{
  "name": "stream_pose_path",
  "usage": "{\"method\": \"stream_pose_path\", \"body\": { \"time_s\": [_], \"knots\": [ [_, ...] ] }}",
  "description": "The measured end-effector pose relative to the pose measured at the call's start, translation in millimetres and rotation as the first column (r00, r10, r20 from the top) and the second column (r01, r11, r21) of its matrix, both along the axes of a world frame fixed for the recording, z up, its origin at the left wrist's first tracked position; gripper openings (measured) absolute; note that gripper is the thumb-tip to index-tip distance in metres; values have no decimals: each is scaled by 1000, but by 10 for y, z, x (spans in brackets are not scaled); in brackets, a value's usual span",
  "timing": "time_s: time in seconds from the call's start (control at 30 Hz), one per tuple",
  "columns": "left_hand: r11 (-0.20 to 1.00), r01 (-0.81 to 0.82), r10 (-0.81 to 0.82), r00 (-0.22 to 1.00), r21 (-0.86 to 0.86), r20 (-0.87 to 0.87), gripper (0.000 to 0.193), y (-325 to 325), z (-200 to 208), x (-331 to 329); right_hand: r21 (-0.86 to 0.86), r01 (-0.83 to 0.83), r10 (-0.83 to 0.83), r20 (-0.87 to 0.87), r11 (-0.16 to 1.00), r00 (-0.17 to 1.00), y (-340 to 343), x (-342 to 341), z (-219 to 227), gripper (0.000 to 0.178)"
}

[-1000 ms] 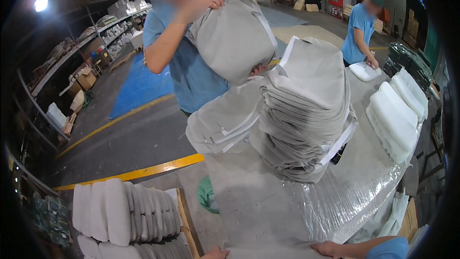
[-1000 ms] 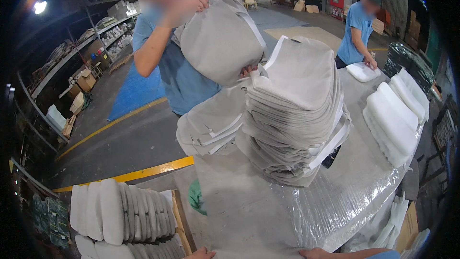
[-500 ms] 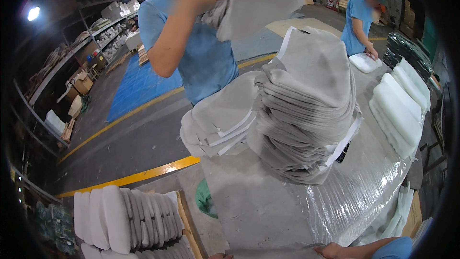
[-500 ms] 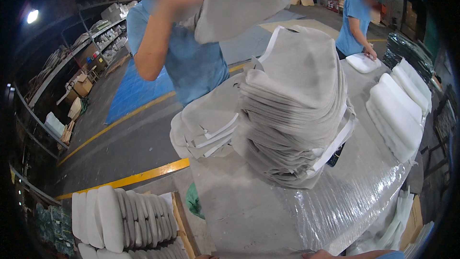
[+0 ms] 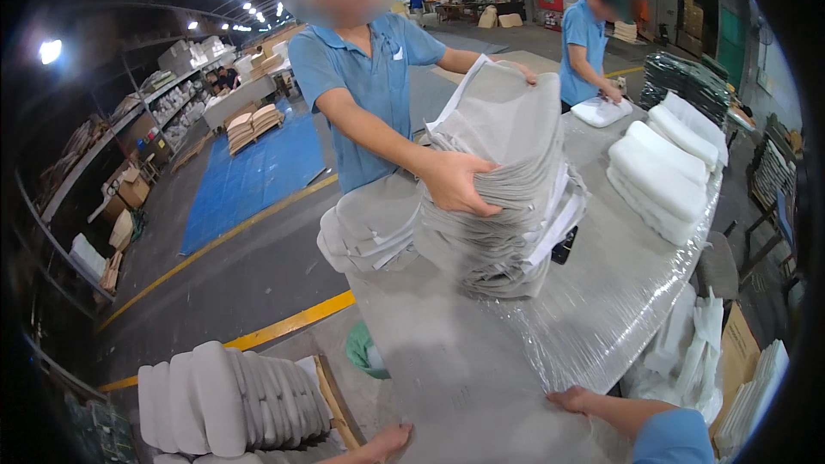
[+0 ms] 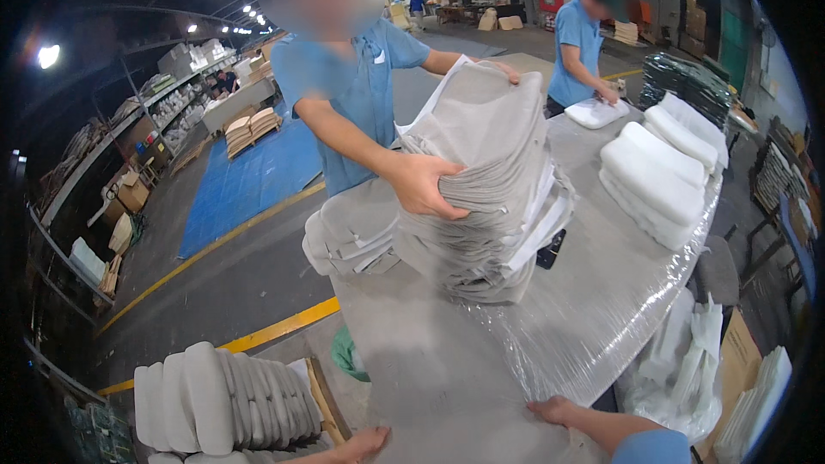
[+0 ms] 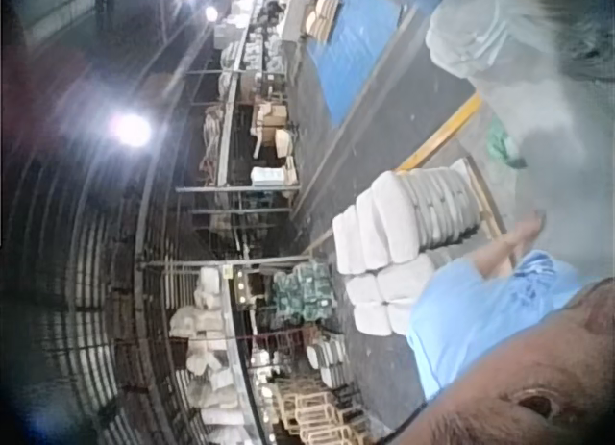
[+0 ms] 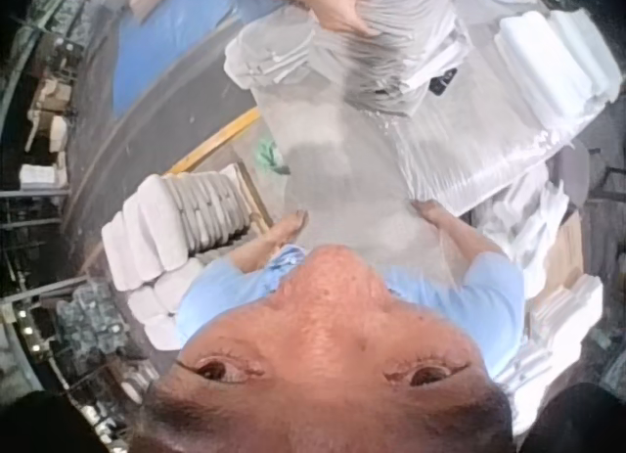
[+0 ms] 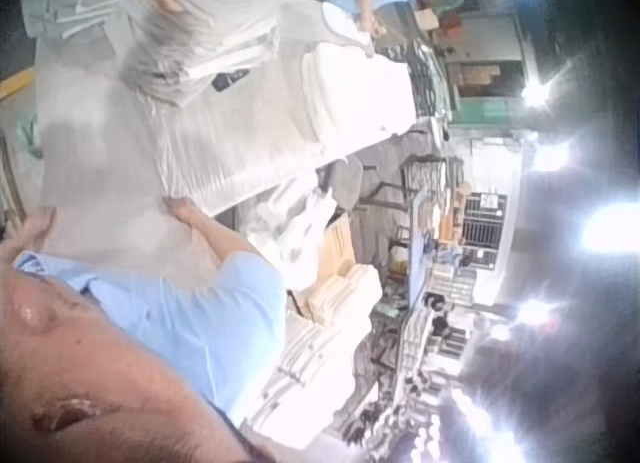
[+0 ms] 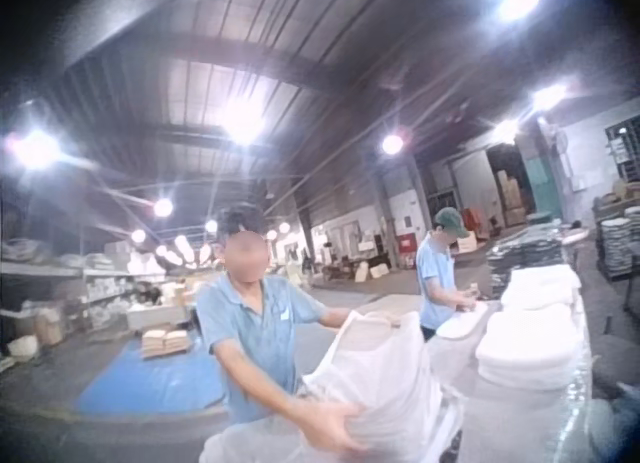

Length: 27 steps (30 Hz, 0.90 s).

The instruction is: The person repeatedly inserts white foam cushions into gray fabric covers, aligns edges, and stacks the finished items on a table. Other workers are visible nearby handling similar materials.

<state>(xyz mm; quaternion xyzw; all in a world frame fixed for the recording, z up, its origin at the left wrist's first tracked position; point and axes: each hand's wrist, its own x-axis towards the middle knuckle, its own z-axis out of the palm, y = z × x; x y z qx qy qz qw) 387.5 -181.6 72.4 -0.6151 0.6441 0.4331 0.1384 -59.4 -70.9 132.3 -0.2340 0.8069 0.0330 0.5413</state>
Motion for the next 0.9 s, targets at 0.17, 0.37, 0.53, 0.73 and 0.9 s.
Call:
{"method": "stream_pose_path", "body": {
  "time_s": [0.17, 0.37, 0.53, 0.73, 0.9],
  "knots": [
    [975, -95, 98, 995, 200, -4, 72, -137, 409, -199, -107, -9, 21, 117, 994, 993, 59, -153, -349, 86],
    [929, -219, 258, 961, 299, -96, 68, -136, 628, -278, -199, 30, -6, 118, 979, 993, 163, -161, -301, 82],
    [838, -336, 463, 855, 430, -234, 62, 49, 565, -165, -265, -40, 61, 72, 963, 996, 300, -81, -136, 86],
    [596, -265, 799, 287, 758, -528, 57, 619, 696, 313, -364, 218, -196, 98, 906, 976, 674, 108, -231, 87],
    [358, -566, 933, 192, 743, -303, 56, 1053, 1102, 177, -383, 348, -311, 158, 856, 937, 830, 281, -309, 84]
  ]
}}
